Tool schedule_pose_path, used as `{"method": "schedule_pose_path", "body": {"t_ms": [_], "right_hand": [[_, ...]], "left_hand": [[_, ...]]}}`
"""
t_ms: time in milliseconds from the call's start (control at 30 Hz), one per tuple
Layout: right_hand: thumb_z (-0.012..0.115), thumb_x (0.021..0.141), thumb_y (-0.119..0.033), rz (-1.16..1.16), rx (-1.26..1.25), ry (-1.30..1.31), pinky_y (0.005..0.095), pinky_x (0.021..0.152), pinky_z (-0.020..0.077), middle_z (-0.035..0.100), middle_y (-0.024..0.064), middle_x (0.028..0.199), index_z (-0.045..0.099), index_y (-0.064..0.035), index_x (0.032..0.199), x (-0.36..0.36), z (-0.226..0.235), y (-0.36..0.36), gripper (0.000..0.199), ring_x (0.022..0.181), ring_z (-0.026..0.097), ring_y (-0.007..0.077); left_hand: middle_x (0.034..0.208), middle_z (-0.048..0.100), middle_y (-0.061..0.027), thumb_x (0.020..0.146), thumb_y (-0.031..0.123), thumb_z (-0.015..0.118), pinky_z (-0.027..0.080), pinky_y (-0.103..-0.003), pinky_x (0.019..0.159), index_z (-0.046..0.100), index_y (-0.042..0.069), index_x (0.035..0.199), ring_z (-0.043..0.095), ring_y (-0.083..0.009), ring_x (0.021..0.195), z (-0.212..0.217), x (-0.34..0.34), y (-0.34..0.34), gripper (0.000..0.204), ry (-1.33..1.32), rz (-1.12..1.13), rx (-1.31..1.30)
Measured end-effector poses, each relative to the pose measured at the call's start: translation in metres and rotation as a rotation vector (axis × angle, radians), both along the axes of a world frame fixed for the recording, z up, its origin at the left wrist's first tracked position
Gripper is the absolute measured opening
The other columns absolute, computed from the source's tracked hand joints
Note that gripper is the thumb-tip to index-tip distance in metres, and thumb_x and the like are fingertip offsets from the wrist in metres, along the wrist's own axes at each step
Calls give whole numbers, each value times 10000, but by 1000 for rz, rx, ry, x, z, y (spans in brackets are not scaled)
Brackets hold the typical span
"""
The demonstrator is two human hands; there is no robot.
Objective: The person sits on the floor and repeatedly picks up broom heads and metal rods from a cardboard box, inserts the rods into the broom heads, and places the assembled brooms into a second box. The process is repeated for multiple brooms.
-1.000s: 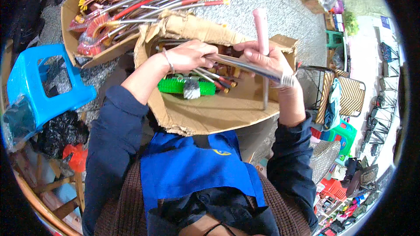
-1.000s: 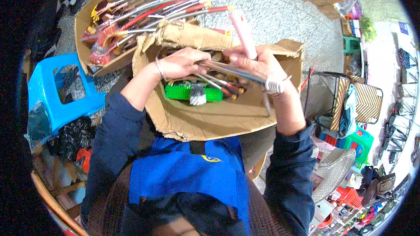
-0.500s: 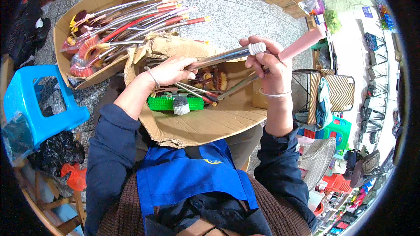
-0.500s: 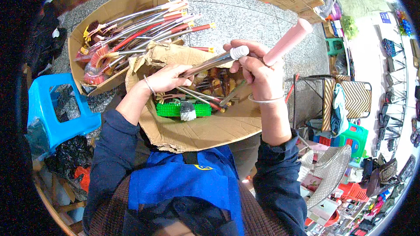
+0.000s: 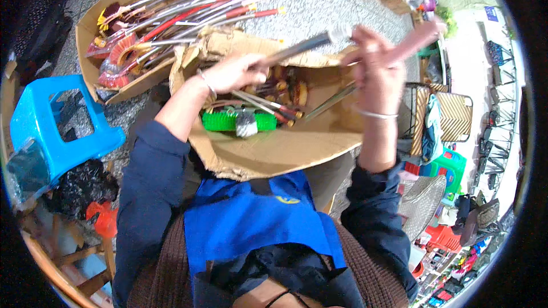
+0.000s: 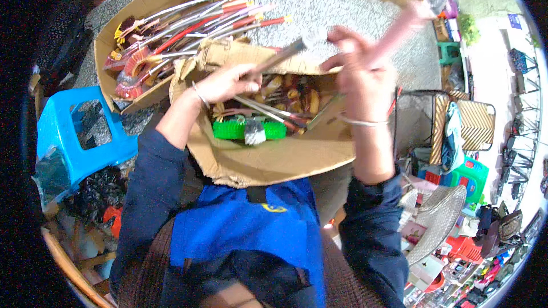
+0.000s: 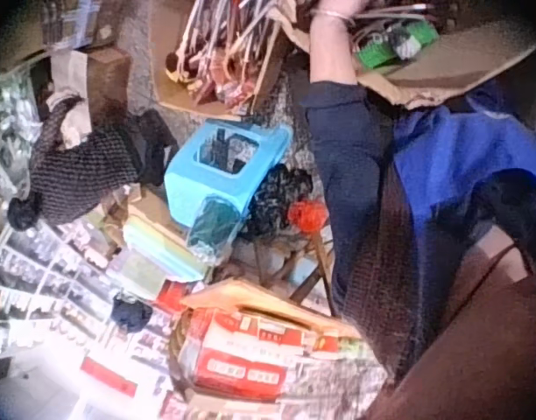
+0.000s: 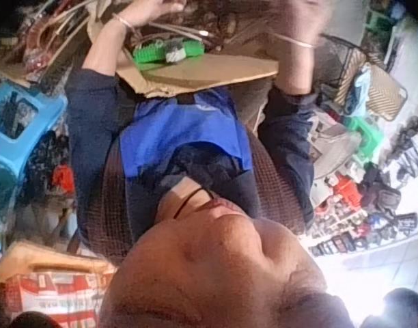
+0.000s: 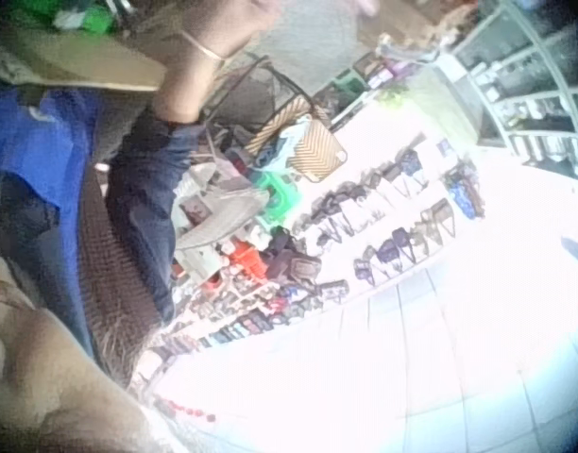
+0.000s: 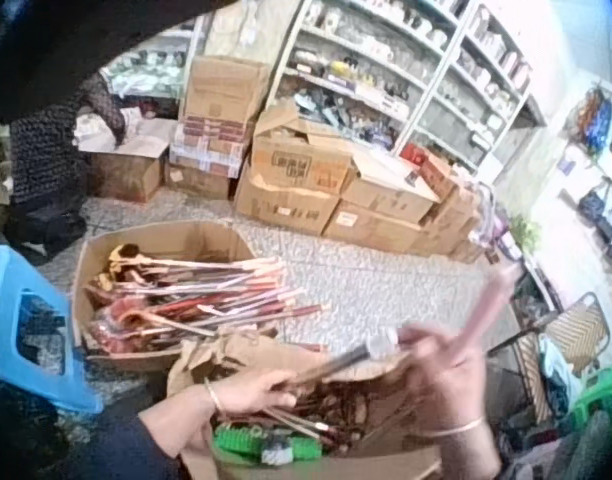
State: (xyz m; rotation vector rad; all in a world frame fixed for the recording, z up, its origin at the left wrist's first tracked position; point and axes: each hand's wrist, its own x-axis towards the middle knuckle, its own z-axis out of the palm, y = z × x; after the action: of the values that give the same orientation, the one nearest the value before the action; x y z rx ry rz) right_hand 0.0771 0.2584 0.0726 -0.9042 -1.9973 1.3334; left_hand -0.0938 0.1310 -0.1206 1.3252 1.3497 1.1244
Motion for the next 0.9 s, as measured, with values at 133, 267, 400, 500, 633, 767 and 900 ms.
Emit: {"method": "schedule_pose_path", "body": {"t_ms": [133,267,400,500,633,767,900], "right_hand": [[496,957,-302,-271,210,238,172,404,277,657,112,882,585,46,1090,70,54,35,383,523,462,57],[499,947,-241,-344,250,391,192,406,278,601,62,774,605,20,1006,197,113,51,287,525,415,65],[538,923,-135,-812,889,-234,226,552,418,621,28,790,663,-37,983,317,98,36,171,652,527,87],[591,909,-141,-599,1075,-550,295,614,477,651,44,764,687,-38,911,382,15,41,141,660,568,133],[734,763,-333,-690,232,-1053,377,611,496,654,136,687,678,-13,809,440,-145,0,328,628,642,241],[596,816,-547,-767,-64,-1072,487,740,476,648,249,902,649,-46,971,476,-254,-61,527,874,623,418],[552,854,-519,-697,-200,-1138,495,759,470,634,274,884,612,-14,918,515,-321,-96,513,871,616,437]], "left_hand": [[902,588,17,860,162,658,437,-266,833,603,50,978,540,-95,880,-5,-10,3,171,-163,69,37],[928,624,1,816,96,691,458,-275,857,633,53,1000,578,-107,899,-1,-11,2,197,-236,162,-13],[941,657,-25,775,44,709,480,-283,858,652,50,1055,610,-131,906,3,-8,0,286,-233,225,-9],[914,653,-30,765,14,715,483,-278,848,651,30,1029,613,-136,918,2,-7,-2,272,-182,316,19],[961,670,-75,791,-42,668,492,-313,877,622,20,1025,635,-184,944,4,0,-11,246,-260,422,136],[982,677,-143,810,-41,648,509,-354,877,596,17,1023,651,-245,948,19,11,-35,227,-304,506,150],[1033,654,-174,840,-41,613,505,-500,919,572,31,1055,634,-316,991,38,29,-55,231,-635,459,246]]}}
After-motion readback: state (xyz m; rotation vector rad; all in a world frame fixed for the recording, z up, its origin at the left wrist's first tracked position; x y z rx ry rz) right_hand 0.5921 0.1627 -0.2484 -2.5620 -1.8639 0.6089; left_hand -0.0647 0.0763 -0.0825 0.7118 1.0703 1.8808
